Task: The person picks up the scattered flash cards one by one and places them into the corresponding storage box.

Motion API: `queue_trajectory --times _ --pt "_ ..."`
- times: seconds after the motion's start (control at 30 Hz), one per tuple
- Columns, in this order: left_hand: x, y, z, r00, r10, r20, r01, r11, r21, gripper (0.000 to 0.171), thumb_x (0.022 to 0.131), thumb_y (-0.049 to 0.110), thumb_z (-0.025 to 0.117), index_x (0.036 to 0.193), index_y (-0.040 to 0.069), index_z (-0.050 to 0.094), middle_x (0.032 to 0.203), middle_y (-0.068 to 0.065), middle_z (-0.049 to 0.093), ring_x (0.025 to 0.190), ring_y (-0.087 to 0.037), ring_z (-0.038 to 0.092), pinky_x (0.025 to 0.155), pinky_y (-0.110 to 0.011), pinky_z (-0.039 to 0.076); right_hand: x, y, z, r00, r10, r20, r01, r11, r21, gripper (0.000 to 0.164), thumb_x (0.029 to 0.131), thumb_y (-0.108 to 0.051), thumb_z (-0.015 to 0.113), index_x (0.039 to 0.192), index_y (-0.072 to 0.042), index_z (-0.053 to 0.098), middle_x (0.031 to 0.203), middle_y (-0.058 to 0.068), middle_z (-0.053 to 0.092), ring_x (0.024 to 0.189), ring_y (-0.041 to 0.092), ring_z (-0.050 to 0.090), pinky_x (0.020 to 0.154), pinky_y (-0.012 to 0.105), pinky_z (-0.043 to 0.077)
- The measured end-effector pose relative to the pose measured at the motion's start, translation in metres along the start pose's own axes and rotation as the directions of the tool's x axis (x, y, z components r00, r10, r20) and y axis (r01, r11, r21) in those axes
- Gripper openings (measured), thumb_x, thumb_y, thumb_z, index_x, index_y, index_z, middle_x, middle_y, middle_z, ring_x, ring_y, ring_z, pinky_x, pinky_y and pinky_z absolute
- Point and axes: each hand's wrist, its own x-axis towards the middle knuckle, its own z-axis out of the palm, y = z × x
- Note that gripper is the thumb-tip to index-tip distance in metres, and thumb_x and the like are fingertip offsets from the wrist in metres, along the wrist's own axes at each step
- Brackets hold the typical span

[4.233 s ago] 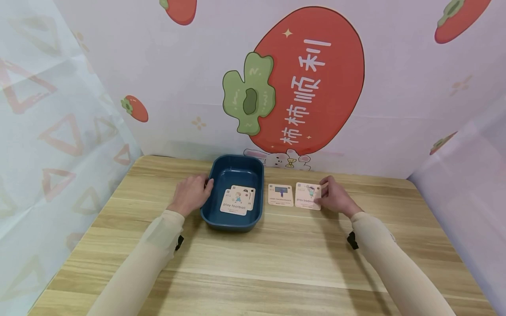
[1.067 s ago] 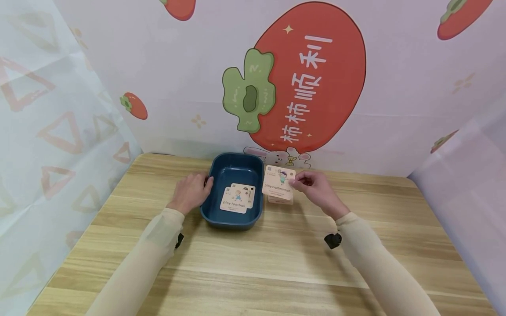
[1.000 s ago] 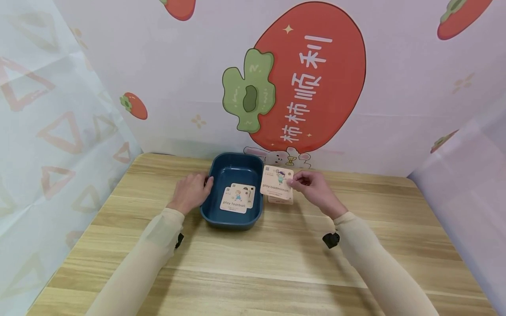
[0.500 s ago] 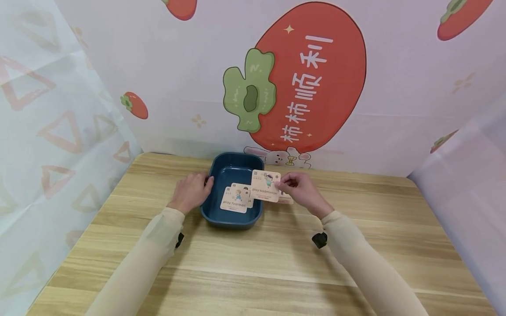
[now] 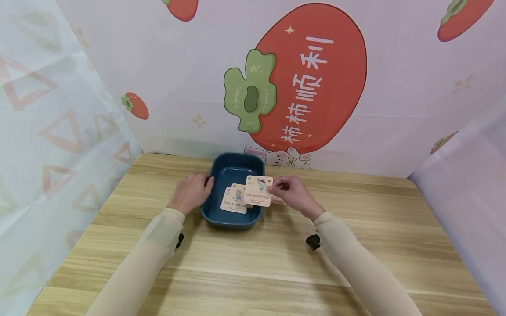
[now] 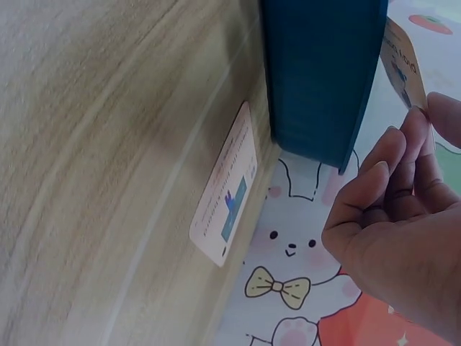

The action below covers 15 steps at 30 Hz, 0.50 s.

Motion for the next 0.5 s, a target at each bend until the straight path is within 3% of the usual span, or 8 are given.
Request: queue_trajectory --times 0.27,0.5 --pt "0.001 0.0 0.002 1.0 -0.009 0.004 0.009 1.0 0.005 0.033 0.106 0.029 0.051 0.083 0.008 0.061 0.068 -0.003 0.055 0.059 -0.022 0.054 0.052 -0.036 0.042 0.003 0.002 0.008 0.999 0.016 0.037 -0.016 1.0 0.006 0.013 0.096 -0.019 0.073 0.098 -0.006 0.07 0.087 0.008 0.063 0.078 0.023 0.054 0.064 0.028 0.045" --pt "0.001 0.0 0.002 1.0 -0.014 0.007 0.013 1.0 0.005 0.032 0.106 0.029 0.051 0.084 0.008 0.062 0.068 -0.004 0.056 0.06 -0.023 0.055 0.053 -0.036 0.043 0.006 0.003 0.016 0.997 -0.019 0.069 0.02 1.0 -0.011 0.01 0.095 -0.019 0.075 0.096 -0.009 0.073 0.089 0.008 0.065 0.08 0.025 0.056 0.069 0.031 0.049"
